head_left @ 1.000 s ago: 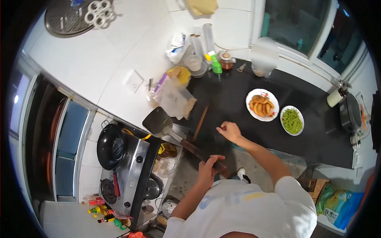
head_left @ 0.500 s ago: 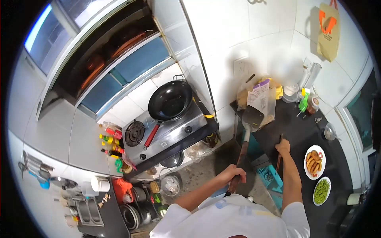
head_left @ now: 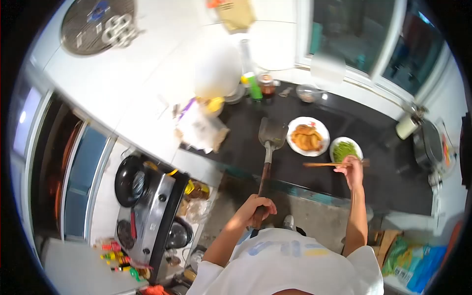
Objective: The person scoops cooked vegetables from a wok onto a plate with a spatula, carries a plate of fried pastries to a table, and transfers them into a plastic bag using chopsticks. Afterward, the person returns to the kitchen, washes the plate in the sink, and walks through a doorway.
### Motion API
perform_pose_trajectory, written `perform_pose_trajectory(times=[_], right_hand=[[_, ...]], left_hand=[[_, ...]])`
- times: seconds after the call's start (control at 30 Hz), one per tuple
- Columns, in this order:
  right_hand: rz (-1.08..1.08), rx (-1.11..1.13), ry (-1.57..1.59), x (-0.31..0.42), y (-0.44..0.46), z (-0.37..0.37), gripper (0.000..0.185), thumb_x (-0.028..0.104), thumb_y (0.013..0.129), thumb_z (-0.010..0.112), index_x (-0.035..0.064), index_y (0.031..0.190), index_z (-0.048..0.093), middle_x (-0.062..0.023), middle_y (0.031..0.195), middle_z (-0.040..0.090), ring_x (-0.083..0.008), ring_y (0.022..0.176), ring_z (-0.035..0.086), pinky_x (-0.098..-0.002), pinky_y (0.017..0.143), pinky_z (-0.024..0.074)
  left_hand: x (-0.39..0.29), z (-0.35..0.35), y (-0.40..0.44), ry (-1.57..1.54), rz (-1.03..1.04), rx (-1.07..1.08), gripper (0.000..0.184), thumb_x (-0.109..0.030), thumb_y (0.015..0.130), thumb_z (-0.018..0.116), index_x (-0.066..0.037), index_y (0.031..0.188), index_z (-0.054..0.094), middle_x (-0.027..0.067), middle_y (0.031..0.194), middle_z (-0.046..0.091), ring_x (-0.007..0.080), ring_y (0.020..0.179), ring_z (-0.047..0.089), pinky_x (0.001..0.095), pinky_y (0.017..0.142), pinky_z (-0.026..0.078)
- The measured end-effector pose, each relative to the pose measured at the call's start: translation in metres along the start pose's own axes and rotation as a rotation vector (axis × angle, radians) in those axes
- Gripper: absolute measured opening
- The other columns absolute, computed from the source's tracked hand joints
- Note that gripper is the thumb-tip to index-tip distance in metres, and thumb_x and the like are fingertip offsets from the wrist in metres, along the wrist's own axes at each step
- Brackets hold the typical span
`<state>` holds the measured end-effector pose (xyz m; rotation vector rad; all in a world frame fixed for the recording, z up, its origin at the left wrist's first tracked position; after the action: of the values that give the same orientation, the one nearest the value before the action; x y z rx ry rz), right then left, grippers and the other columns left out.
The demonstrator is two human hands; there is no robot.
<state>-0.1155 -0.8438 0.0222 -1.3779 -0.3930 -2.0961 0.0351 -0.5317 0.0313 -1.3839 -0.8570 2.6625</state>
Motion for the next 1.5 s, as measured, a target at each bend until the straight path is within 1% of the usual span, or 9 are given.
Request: perform_pose_trajectory(times=[0.07,0.2,0.5,0.87,1.0,1.17,1.23,1.33,1.5], right_hand=[[-0.203,-0.090,0.106,0.025,-0.035,-0.067,0.047,0.041,0.099,0.034,0.0027,0.080,0.052,-0.0057,0.070,0.051,-0.0163,0.060,0.061,-0.0322,0.058,0.0582],[-0.283,-0.303,0.112,0.018,-0.082,-0.119,0.026,0.027,0.097,0.048,0.0024,0.091,0.051,-0.0068,0.087,0.053,-0.0163,0.066,0.060,-0.0291,0.054,0.0554],[-0.169,-0.364,0.398,-0.054,-0.083,-0.187,0.024,0.025,0.095,0.052,0.0011,0.099,0.055,-0.0085,0.083,0.061,-0.0182,0.071,0.065,-0.0331,0.066,0.0587],[-0.191,-0.603,0.418,-0.077,-0.064,-0.236,0.018,0.019,0.093,0.057,0.0034,0.103,0.055,-0.0090,0.097,0.062,-0.0200,0.078,0.065,-0.0362,0.074,0.0578],[-0.215,-0.591,0.345,-0.070,-0.061,-0.225,0.022,0.020,0.094,0.056,0.0020,0.106,0.055,-0.0086,0.096,0.061,-0.0184,0.079,0.064,-0.0333,0.074,0.0573],[-0.189,-0.576,0.489,-0.069,-0.065,-0.220,0.029,0.029,0.094,0.056,0.0029,0.106,0.056,-0.0058,0.087,0.061,-0.0141,0.076,0.063,-0.0303,0.073,0.0567],[-0.147,-0.406,0.524,-0.070,-0.057,-0.197,0.032,0.032,0.094,0.055,0.0027,0.107,0.058,-0.0068,0.079,0.061,-0.0141,0.066,0.060,-0.0280,0.072,0.0563],[-0.111,-0.015,0.545,-0.056,-0.044,-0.107,0.037,0.035,0.096,0.050,0.0005,0.107,0.058,-0.0084,0.085,0.065,-0.0181,0.076,0.065,-0.0310,0.075,0.0572],[0.019,0.053,0.423,-0.081,-0.022,0.030,0.051,0.039,0.097,0.041,-0.0047,0.119,0.053,-0.0140,0.105,0.065,-0.0224,0.083,0.067,-0.0359,0.079,0.0568]], left_hand=[[0.013,0.035,0.022,-0.006,-0.072,0.116,0.030,-0.019,0.075,0.053,0.006,0.063,0.062,0.0172,0.071,0.062,0.0137,0.048,0.049,0.0256,0.046,0.039],[0.038,0.095,0.056,-0.025,-0.189,0.284,0.031,-0.020,0.075,0.054,0.007,0.062,0.061,0.0184,0.069,0.060,0.0147,0.046,0.047,0.0264,0.045,0.037],[0.057,0.153,0.094,0.132,-0.251,0.364,0.033,-0.019,0.076,0.052,0.008,0.059,0.059,0.0203,0.065,0.056,0.0171,0.048,0.048,0.0279,0.055,0.041],[0.075,0.137,0.084,0.017,-0.436,0.259,0.029,-0.019,0.075,0.053,0.006,0.063,0.060,0.0195,0.072,0.060,0.0166,0.047,0.047,0.0259,0.046,0.039],[0.067,0.101,0.072,0.027,-0.285,0.267,0.025,-0.016,0.074,0.055,0.006,0.064,0.060,0.0177,0.070,0.061,0.0167,0.048,0.050,0.0270,0.045,0.040],[0.033,0.012,0.008,0.171,-0.131,-0.082,0.013,-0.010,0.075,0.061,0.001,0.070,0.063,0.0127,0.072,0.063,0.0153,0.052,0.057,0.0259,0.047,0.043],[0.023,-0.036,-0.029,0.177,0.025,-0.244,0.012,-0.011,0.075,0.065,0.001,0.076,0.064,0.0112,0.073,0.064,0.0146,0.054,0.059,0.0258,0.047,0.044],[0.010,-0.096,-0.098,0.071,0.249,-0.533,0.013,-0.012,0.077,0.072,-0.002,0.077,0.064,0.0044,0.063,0.061,0.0109,0.050,0.058,0.0221,0.044,0.043],[0.037,-0.213,-0.237,0.003,0.545,-1.409,0.025,-0.015,0.080,0.073,-0.004,0.066,0.055,0.0008,0.054,0.052,0.0081,0.040,0.048,0.0238,0.037,0.039]])
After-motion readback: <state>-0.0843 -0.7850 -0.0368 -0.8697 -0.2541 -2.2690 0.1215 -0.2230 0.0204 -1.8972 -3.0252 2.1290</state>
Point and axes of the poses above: each hand's wrist, its own y-axis towards the middle knuckle, its own z-axis out of the palm, x = y × z, the point moved 9 cm from there along y, towards the middle knuckle
